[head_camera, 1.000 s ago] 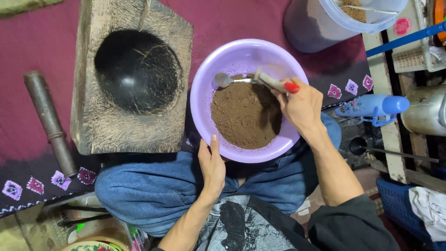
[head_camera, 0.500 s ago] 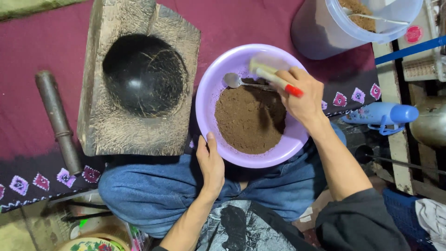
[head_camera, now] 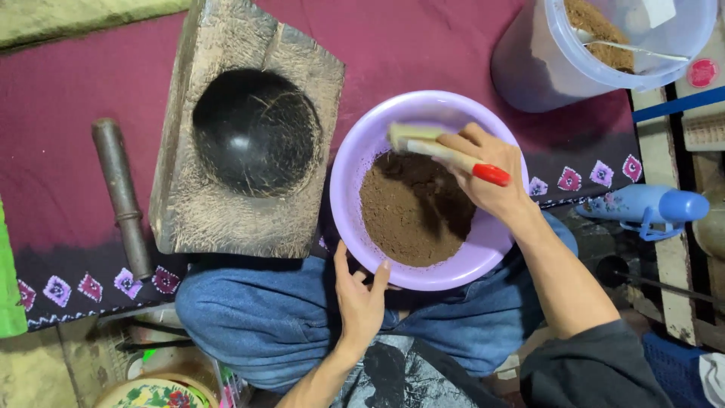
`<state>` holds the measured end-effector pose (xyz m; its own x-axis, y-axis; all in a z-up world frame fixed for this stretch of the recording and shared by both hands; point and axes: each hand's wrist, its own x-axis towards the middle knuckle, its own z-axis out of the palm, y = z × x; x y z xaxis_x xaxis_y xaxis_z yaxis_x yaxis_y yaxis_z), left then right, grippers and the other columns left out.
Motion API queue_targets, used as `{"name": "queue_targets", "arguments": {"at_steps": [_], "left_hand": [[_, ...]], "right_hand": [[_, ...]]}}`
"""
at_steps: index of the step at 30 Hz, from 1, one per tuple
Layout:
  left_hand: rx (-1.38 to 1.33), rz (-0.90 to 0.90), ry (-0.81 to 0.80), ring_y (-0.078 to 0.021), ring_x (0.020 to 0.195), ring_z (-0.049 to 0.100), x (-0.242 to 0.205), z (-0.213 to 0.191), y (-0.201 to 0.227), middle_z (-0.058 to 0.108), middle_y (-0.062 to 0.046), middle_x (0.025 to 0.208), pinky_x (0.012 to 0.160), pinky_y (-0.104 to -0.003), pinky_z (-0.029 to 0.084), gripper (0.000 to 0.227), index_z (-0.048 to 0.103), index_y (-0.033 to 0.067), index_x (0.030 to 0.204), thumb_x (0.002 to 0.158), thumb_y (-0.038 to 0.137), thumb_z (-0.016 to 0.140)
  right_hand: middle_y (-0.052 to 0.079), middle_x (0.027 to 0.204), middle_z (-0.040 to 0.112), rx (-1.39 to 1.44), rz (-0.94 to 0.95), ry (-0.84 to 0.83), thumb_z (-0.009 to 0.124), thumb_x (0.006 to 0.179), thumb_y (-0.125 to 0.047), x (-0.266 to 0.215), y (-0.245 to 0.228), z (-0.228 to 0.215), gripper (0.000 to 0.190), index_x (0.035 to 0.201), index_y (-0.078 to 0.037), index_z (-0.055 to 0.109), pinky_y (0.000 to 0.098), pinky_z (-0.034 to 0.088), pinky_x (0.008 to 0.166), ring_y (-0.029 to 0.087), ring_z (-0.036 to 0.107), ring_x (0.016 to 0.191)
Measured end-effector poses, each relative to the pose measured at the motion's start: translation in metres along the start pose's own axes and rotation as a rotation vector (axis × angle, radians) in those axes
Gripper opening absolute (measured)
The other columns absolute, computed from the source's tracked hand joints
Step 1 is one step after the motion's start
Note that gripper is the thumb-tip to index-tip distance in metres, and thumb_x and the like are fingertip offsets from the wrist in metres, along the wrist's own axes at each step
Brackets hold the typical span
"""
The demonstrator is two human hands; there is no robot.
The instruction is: Collecting fine brown powder from a stone mortar into a plastic bowl using a brush and a spoon.
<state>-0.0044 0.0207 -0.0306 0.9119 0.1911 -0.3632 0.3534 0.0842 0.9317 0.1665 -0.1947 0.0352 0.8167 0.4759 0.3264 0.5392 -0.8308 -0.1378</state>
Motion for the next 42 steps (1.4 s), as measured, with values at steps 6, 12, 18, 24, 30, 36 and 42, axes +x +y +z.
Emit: {"name": "queue_targets", "arguments": {"at_steps": [6,12,18,24,30,36,42], "left_hand": [[-0.033,-0.125,-0.051,-0.0392,0.095,0.071,0.041,-0.011,0.011,0.014,-0.028,0.164,0.054,-0.04,0.068,0.084,0.016,-0.0022,0.159,0.089,-0.008,0.061],[-0.024,-0.078,-0.006,-0.0267,0.081,0.067,0.038,-0.016,0.031,0.045,-0.026,0.131,0.056,-0.038,0.066,0.07,0.029,-0.0019,0.157,0.094,-0.002,0.058],[-0.009,-0.123,-0.142,-0.0286,0.052,0.071,0.021,-0.006,0.046,0.051,-0.025,0.106,0.045,-0.032,0.066,0.099,-0.002,0.0046,0.162,0.09,0.0,0.066],[0.169,-0.084,-0.209,-0.0431,0.089,0.076,0.045,-0.012,0.048,0.061,-0.029,0.106,0.067,-0.04,0.066,0.097,0.0,0.0049,0.164,0.09,-0.002,0.063],[0.135,-0.076,-0.237,-0.0429,0.115,0.069,0.057,-0.013,0.061,0.054,-0.038,0.134,0.083,-0.039,0.063,0.099,-0.001,0.0139,0.166,0.087,-0.004,0.056],[0.078,-0.046,-0.202,-0.0387,0.11,0.07,0.056,-0.016,0.038,0.059,-0.03,0.129,0.08,-0.038,0.065,0.09,0.013,0.0109,0.165,0.09,-0.004,0.059],[-0.024,-0.092,-0.123,-0.0405,0.104,0.071,0.028,-0.004,0.014,0.047,-0.028,0.133,0.075,-0.039,0.068,0.101,0.002,0.0083,0.163,0.087,-0.001,0.068]], "right_hand": [[0.006,0.105,0.066,0.238,-0.016,0.096,0.054,0.108,-0.033,-0.001,0.017,0.05,0.021,0.114,-0.023,0.071,0.0349,0.054,0.077,0.03,0.068,0.092],[0.022,0.1,0.069,0.289,0.07,-0.007,0.063,0.1,-0.01,0.013,-0.012,0.001,0.015,0.11,-0.008,0.073,0.0476,0.056,0.077,0.045,0.069,0.085],[0.015,0.115,0.07,0.372,-0.047,-0.031,0.069,0.098,-0.034,0.008,0.018,0.051,0.026,0.118,-0.018,0.072,0.0464,0.055,0.089,0.039,0.069,0.106],[0.01,0.111,0.07,0.274,-0.011,-0.046,0.068,0.101,-0.029,0.005,0.032,0.047,0.02,0.118,-0.02,0.073,0.0419,0.055,0.09,0.034,0.071,0.103],[0.014,0.117,0.07,0.487,-0.078,-0.04,0.062,0.102,-0.035,0.013,0.023,0.058,0.029,0.12,-0.016,0.072,0.0443,0.054,0.095,0.037,0.068,0.111],[0.017,0.113,0.07,0.449,-0.036,-0.117,0.072,0.093,-0.017,0.011,0.022,0.035,0.026,0.118,-0.012,0.073,0.049,0.054,0.094,0.041,0.068,0.108],[0.01,0.114,0.071,0.492,-0.131,-0.053,0.062,0.101,-0.019,0.025,0.017,0.048,0.017,0.111,-0.01,0.072,0.0421,0.051,0.1,0.036,0.067,0.116]]}}
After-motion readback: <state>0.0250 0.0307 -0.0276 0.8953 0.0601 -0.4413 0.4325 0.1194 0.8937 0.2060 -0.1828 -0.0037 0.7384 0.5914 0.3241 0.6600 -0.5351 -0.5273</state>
